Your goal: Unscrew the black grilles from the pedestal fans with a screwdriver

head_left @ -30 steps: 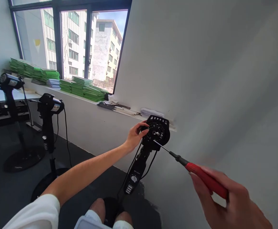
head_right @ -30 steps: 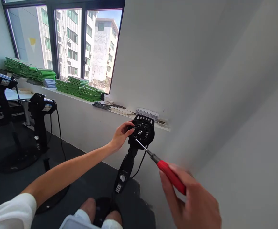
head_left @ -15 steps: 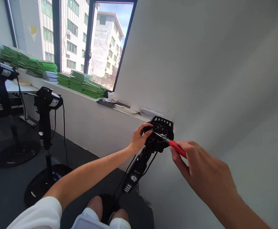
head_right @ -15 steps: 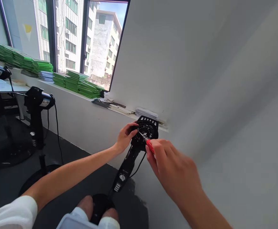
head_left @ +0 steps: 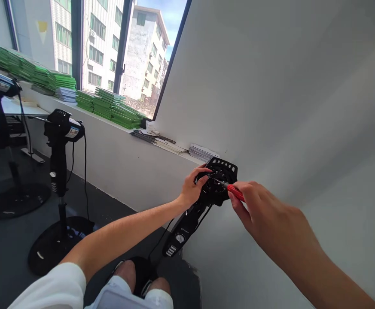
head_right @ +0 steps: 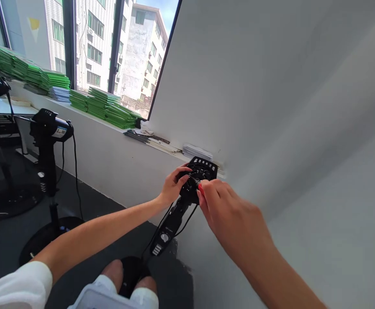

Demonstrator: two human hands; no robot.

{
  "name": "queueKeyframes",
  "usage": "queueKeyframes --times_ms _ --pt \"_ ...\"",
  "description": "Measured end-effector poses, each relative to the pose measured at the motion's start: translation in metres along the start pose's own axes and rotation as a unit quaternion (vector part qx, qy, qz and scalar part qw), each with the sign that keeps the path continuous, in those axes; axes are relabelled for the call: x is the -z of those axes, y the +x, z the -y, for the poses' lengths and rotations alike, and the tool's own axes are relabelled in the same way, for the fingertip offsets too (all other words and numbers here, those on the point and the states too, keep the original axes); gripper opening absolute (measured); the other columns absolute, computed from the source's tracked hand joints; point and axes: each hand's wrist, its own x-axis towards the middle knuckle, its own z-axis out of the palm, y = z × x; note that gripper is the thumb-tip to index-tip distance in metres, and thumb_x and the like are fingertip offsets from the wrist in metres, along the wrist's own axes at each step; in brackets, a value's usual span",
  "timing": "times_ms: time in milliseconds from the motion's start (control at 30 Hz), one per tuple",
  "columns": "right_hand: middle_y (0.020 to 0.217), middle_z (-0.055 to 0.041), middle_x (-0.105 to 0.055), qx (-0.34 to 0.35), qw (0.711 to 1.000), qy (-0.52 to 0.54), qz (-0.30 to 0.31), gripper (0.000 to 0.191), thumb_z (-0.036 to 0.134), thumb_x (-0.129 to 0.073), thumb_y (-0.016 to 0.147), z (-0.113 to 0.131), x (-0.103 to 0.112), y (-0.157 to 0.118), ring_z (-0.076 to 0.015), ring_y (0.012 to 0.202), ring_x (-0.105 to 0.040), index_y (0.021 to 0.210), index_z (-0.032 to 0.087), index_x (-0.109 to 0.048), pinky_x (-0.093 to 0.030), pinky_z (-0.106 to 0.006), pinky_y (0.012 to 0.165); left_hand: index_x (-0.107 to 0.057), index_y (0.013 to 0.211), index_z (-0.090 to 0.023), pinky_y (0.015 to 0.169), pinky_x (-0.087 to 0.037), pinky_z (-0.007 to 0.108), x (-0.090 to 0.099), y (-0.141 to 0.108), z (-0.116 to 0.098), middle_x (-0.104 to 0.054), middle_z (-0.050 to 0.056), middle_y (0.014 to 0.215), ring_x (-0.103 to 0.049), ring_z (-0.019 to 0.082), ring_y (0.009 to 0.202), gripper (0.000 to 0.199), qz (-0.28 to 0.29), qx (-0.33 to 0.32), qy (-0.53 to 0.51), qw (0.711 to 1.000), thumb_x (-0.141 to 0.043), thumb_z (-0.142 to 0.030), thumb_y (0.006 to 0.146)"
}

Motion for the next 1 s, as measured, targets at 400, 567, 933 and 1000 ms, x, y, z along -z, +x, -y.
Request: queueKeyframes --times_ms 400,567,933,1000 --pt "0.081 0.0045 -0.065 0.015 0.999 0.009 0.045 0.01 0.025 -0.049 0.106 -0.014 0.008 0.005 -0.0055 0.049 -0.047 0.099 0.017 -0.05 -0.028 -0.022 0.04 -0.071 0.101 -0.022 0.119 -0.041 0.039 0.0 -0.002 -0.008 -0.064 0.007 0.143 -0.058 0.022 0.136 0.015 0.0 0.008 0.014 1.0 -0.057 -0.017 0.096" --pt "0.077 0.0047 -0.062 0.024 0.999 0.002 0.042 0.011 0.026 -0.049 0.105 -0.016 0.009 0.004 -0.0061 0.049 -0.045 0.098 0.017 -0.05 -0.026 -0.023 0.041 -0.07 0.097 -0.021 0.119 -0.041 0.04 -0.001 -0.002 -0.011 -0.065 0.008 0.141 -0.058 0.023 0.137 0.014 -0.003 0.008 0.009 1.0 -0.058 -0.016 0.096" --pt "0.084 0.0023 -0.069 0.034 0.998 0.026 0.046 0.004 0.022 -0.052 0.104 -0.018 0.007 0.002 -0.0076 0.053 -0.053 0.101 0.019 -0.053 -0.028 -0.024 0.044 -0.07 0.098 -0.021 0.118 -0.043 0.038 0.001 -0.001 -0.01 -0.065 0.007 0.141 -0.059 0.022 0.134 0.014 0.0 0.018 0.021 1.0 -0.057 -0.016 0.096" --pt "0.092 0.0005 -0.072 0.043 0.997 0.041 0.057 0.004 0.019 -0.05 0.103 -0.021 0.008 0.003 -0.0089 0.058 -0.058 0.104 0.02 -0.054 -0.029 -0.024 0.044 -0.07 0.098 -0.021 0.118 -0.043 0.038 0.001 -0.001 -0.01 -0.065 0.006 0.142 -0.06 0.022 0.133 0.014 0.0 0.02 0.022 1.0 -0.057 -0.016 0.096"
